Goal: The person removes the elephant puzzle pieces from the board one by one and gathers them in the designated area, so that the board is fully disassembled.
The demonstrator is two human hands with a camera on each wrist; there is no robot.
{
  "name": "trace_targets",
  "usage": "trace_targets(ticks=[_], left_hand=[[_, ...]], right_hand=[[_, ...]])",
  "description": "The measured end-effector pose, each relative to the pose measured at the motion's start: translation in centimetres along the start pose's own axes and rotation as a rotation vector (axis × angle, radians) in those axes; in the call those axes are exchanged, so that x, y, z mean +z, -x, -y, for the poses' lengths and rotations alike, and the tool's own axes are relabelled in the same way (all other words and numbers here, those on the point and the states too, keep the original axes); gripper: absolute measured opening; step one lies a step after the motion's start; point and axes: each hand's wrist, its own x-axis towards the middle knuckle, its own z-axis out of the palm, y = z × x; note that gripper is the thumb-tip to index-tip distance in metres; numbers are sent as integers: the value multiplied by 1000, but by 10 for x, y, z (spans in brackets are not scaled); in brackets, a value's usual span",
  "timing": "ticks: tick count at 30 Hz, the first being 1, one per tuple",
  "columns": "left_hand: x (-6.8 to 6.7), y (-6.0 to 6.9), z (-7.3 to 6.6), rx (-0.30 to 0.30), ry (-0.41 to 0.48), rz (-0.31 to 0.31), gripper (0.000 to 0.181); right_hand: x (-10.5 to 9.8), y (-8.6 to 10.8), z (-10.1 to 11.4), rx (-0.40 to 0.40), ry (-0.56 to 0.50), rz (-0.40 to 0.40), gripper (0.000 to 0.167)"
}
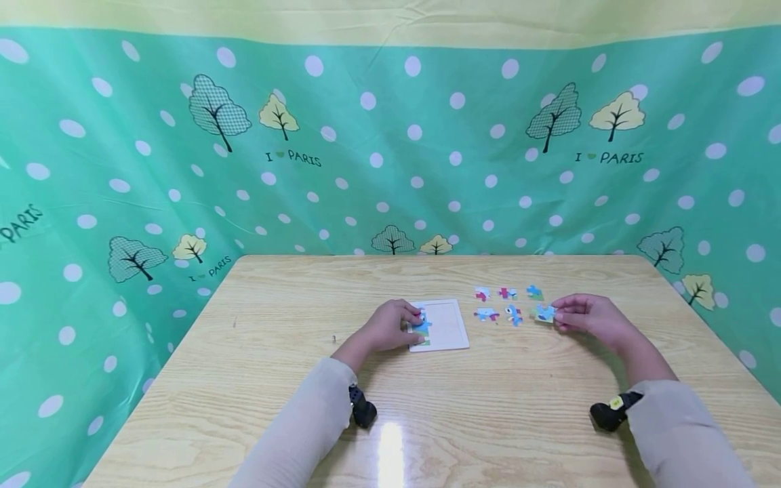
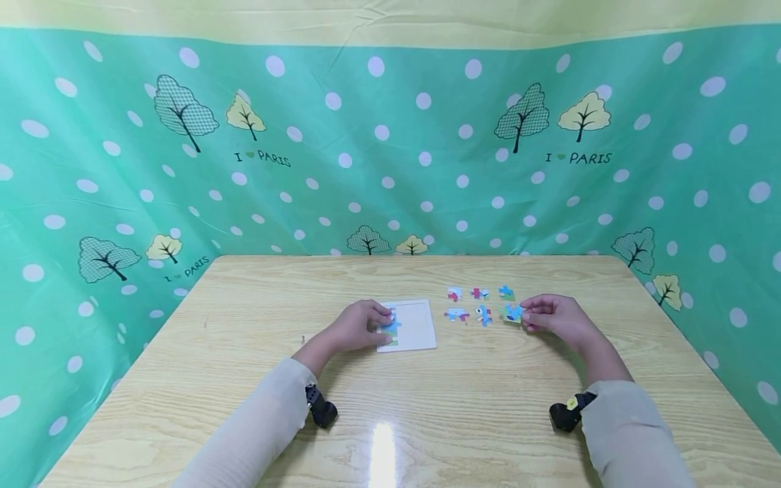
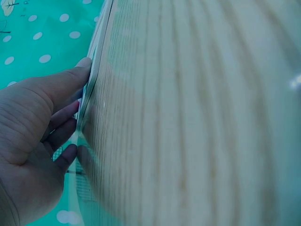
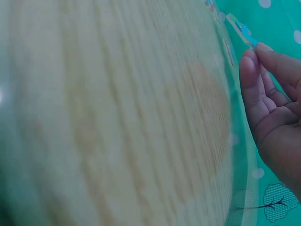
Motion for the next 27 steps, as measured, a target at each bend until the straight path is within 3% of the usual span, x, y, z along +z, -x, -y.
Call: trace_targets(ticks=[6, 14, 21, 27], left_hand=[[0, 0, 0, -4, 8, 3, 35], [0, 0, 0, -9, 16, 4, 34], [-1, 0, 0, 3, 17, 7, 35], [0, 0, 1, 8, 24, 4, 35]], right_hand=[[2, -4, -1, 4, 66, -8, 41], [7, -5, 4, 4, 272, -77, 37], [9, -9, 1, -29, 333, -103, 31], [11, -8, 0, -34, 334, -106, 35]])
